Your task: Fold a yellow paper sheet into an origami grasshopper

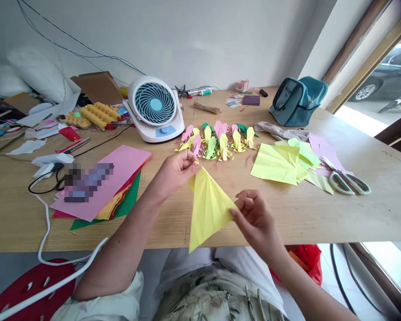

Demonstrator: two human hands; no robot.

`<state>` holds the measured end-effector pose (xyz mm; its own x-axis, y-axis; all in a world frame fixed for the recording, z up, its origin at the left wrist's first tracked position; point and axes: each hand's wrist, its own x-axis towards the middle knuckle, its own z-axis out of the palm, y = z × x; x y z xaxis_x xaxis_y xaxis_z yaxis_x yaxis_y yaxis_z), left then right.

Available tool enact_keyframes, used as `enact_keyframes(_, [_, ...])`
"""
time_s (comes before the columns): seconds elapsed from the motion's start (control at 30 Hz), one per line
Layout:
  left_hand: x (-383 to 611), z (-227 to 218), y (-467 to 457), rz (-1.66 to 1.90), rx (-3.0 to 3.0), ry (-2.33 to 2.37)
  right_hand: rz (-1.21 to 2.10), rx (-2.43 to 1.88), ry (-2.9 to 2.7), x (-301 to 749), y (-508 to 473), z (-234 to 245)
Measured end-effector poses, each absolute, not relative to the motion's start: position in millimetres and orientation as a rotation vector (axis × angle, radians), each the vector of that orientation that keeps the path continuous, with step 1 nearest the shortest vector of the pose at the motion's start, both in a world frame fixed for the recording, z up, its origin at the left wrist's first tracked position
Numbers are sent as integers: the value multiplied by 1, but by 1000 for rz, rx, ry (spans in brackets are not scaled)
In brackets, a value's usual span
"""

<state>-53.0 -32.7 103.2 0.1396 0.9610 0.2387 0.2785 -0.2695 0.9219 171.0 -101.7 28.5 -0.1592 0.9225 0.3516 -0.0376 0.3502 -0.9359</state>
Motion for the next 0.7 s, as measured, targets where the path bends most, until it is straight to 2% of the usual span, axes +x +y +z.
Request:
enact_keyframes(0.13, [-38, 75, -15, 728, 1698, 1174, 831, -1055, -1834, 175, -136, 6])
enact_keyframes(0.3, [-12, 33, 12, 510, 1851, 1243, 579, -1323, -2100, 180, -142, -5])
enact_keyframes(0.47, [7, 18, 18, 433, 1981, 1335, 519, -1383, -2221, 183, -137, -4])
enact_keyframes(0.7, [14, 7, 9, 555, 2205, 1366, 437, -1357, -2362, 183, -133, -3])
